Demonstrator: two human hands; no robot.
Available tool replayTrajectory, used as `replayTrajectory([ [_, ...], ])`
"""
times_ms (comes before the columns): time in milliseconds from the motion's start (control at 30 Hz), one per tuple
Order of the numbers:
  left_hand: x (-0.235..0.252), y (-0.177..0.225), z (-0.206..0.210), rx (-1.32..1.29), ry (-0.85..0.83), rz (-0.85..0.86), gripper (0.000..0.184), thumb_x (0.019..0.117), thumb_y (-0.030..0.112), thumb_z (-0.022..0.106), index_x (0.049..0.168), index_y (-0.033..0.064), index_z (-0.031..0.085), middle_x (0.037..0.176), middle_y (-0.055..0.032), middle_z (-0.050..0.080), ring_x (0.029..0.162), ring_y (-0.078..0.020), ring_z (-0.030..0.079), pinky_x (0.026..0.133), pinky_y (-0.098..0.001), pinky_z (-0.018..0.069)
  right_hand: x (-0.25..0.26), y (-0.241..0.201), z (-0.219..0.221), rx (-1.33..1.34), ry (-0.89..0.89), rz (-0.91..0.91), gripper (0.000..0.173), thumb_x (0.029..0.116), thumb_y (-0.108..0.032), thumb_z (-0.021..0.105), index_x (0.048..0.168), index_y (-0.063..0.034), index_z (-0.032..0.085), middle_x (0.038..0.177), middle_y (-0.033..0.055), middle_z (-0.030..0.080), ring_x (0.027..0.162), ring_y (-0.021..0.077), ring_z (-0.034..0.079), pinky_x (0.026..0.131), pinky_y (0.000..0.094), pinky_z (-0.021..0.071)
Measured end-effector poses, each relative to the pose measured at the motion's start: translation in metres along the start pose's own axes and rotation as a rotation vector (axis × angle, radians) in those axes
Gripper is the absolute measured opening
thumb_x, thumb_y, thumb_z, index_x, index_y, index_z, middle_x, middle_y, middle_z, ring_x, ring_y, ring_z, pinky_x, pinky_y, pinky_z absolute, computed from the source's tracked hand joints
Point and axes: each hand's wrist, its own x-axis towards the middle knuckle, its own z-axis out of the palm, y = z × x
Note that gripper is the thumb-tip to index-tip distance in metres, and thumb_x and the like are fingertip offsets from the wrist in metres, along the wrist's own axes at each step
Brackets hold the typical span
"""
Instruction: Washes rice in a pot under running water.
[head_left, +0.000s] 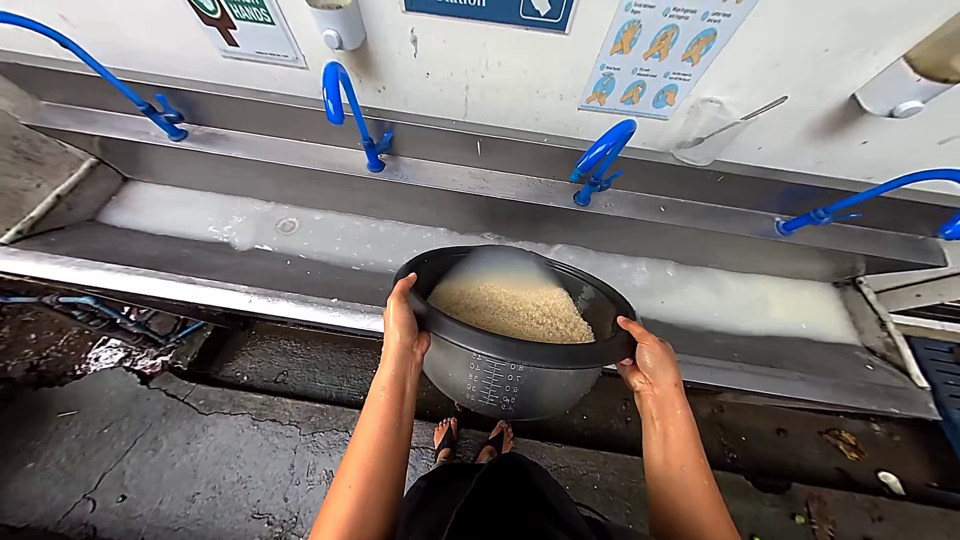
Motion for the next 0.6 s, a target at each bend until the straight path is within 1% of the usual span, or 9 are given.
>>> replayTrajectory([
  [200, 0.0013, 0.0021, 0.0023, -0.008, -0.007, -0.008, 0.024, 0.1042, 0.023, 0.053, 0.121, 0.0081, 0.061, 0.107, -0.0115, 0.069, 0.097, -0.0209, 0.070, 0.082, -0.0403, 0.0588, 0.0006, -0.0005, 0.0022, 0.014, 0.004, 0.004, 0.011, 0.1029, -0.010, 0.059, 0.096, -0.0017, 0.061, 0.066, 0.0045, 0.060, 0.040, 0.0050, 0.046, 0.035, 0.0181, 0.0358],
  [500, 0.0029, 0.0031, 0.0011, -0.014, -0.023, -0.031, 0.026, 0.1042, 0.023, 0.053, 0.123, 0.0074, 0.060, 0.108, -0.0124, 0.069, 0.098, -0.0218, 0.070, 0.082, -0.0414, 0.0591, -0.0010, 0.0001, 0.0037, 0.015, 0.009, 0.006, 0.011, 0.1032, -0.011, 0.059, 0.096, -0.0023, 0.060, 0.065, 0.0042, 0.059, 0.040, 0.0042, 0.044, 0.035, 0.0174, 0.0346],
  [600, 0.0033, 0.0031, 0.0011, -0.016, -0.022, -0.027, 0.024, 0.1042, 0.023, 0.053, 0.121, 0.0075, 0.060, 0.107, -0.0122, 0.069, 0.098, -0.0218, 0.070, 0.081, -0.0412, 0.0591, -0.0014, 0.0003, 0.0047, 0.021, 0.014, 0.004, 0.012, 0.1035, -0.012, 0.059, 0.096, -0.0022, 0.060, 0.065, 0.0044, 0.059, 0.040, 0.0041, 0.044, 0.035, 0.0174, 0.0347],
])
